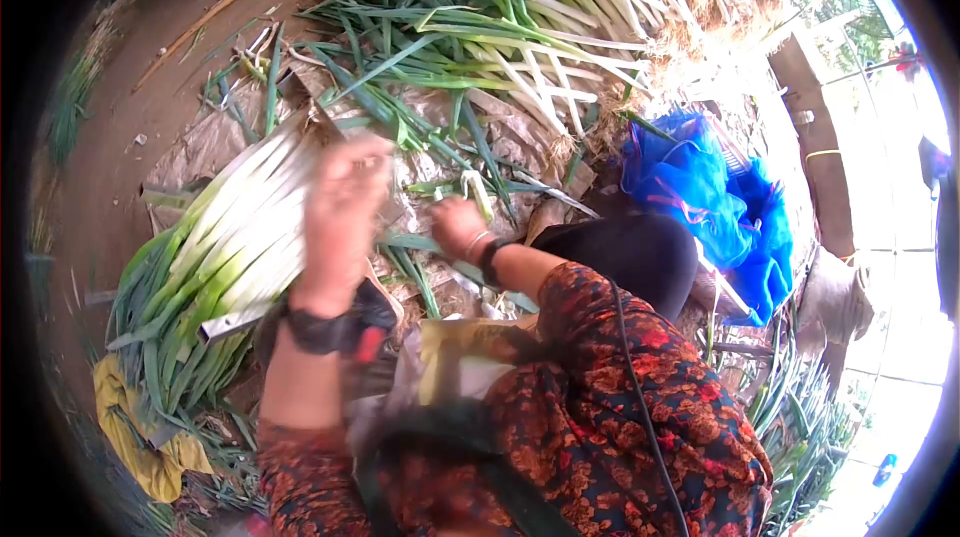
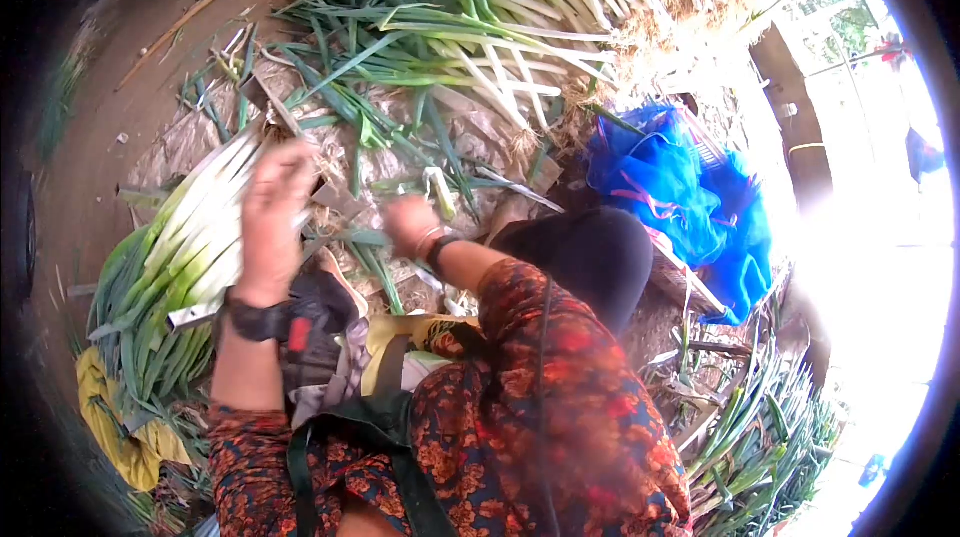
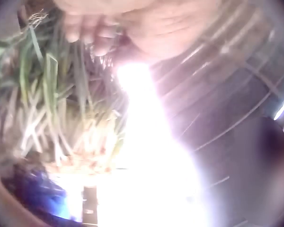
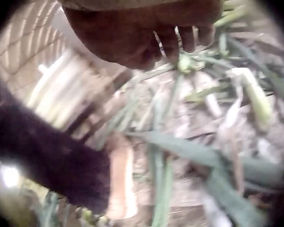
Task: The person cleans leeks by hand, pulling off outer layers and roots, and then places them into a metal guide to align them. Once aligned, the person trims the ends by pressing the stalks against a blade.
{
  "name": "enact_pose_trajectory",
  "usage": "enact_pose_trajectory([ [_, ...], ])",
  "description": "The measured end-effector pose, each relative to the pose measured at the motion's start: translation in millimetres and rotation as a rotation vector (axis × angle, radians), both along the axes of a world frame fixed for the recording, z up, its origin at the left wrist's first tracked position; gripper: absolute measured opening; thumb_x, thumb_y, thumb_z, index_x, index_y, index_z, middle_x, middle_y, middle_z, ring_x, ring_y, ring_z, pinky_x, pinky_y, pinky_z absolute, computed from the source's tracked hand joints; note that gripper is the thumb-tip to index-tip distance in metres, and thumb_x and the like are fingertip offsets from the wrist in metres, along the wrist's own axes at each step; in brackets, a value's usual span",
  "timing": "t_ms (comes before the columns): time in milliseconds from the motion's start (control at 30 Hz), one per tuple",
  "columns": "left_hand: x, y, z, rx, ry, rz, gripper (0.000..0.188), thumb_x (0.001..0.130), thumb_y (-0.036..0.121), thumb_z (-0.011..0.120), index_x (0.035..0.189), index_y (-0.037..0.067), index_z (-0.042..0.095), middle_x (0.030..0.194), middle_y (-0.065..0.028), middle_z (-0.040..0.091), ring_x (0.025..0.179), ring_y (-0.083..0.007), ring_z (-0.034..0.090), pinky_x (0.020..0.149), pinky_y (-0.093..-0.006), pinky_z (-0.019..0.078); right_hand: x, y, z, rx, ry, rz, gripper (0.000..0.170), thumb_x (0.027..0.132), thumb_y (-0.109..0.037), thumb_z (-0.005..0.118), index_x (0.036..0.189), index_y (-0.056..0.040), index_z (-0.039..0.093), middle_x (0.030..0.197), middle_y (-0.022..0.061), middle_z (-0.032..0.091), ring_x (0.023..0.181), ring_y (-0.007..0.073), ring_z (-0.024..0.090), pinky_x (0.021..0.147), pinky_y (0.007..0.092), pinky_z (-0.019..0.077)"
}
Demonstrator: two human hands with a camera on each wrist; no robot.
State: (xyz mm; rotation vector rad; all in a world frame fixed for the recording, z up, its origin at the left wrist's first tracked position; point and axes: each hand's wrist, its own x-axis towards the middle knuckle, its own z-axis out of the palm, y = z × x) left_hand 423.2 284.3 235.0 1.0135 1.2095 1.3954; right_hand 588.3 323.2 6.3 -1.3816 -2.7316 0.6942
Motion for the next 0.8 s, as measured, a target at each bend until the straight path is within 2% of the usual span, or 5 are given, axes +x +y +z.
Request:
enact_pose_trajectory([
  [67, 18, 15, -32, -0.125, 0.280, -0.177, 0.015, 0.090, 0.011, 0.061, 0.105, 0.007, 0.063, 0.100, 0.0010, 0.061, 0.094, -0.0072, 0.053, 0.085, -0.0231, 0.0428, 44, 40, -37, 0.081, -0.268, -0.269, 0.019, 0.078, -0.016, 0.056, 0.094, -0.0082, 0.063, 0.094, 0.0100, 0.065, 0.093, 0.0314, 0.061, 0.082, 0.0427, 0.0489],
  [133, 17, 24, -40, 0.085, 0.446, -0.218, 0.014, 0.091, 0.011, 0.061, 0.103, 0.006, 0.063, 0.100, 0.0015, 0.061, 0.093, -0.0071, 0.054, 0.085, -0.0225, 0.0430, 91, 97, -57, 0.121, -0.430, -0.406, 0.039, 0.086, -0.021, 0.051, 0.121, -0.0055, 0.055, 0.126, 0.0178, 0.050, 0.122, 0.0353, 0.044, 0.099, 0.0522, 0.0357],
  [233, 10, 48, -28, -0.298, 0.075, -0.082, 0.013, 0.089, 0.009, 0.064, 0.100, 0.003, 0.063, 0.101, -0.0028, 0.059, 0.090, -0.0100, 0.055, 0.080, -0.0249, 0.0463, 138, 187, -24, 0.373, -0.465, -0.588, 0.054, 0.085, -0.019, 0.050, 0.137, -0.0058, 0.040, 0.137, 0.0171, 0.041, 0.132, 0.0389, 0.032, 0.106, 0.0546, 0.0269],
  [500, 17, 68, -35, -0.332, 0.220, -0.252, 0.011, 0.091, 0.008, 0.059, 0.102, 0.006, 0.062, 0.106, 0.0000, 0.057, 0.095, -0.0087, 0.053, 0.088, -0.0255, 0.0423, 211, 335, 11, 0.570, -0.603, -0.676, 0.063, 0.087, -0.021, 0.048, 0.146, -0.0166, 0.027, 0.152, 0.0076, 0.029, 0.141, 0.0289, 0.022, 0.113, 0.0545, 0.0086],
  [800, 21, 75, -46, -0.254, 0.169, -0.154, 0.012, 0.091, 0.008, 0.058, 0.102, 0.005, 0.062, 0.108, -0.0011, 0.057, 0.096, -0.0090, 0.054, 0.081, -0.0231, 0.0458, 174, 256, -65, -0.005, -0.540, -0.659, 0.033, 0.082, -0.036, 0.063, 0.107, -0.0140, 0.063, 0.105, 0.0133, 0.067, 0.101, 0.0269, 0.064, 0.084, 0.0413, 0.0498],
])
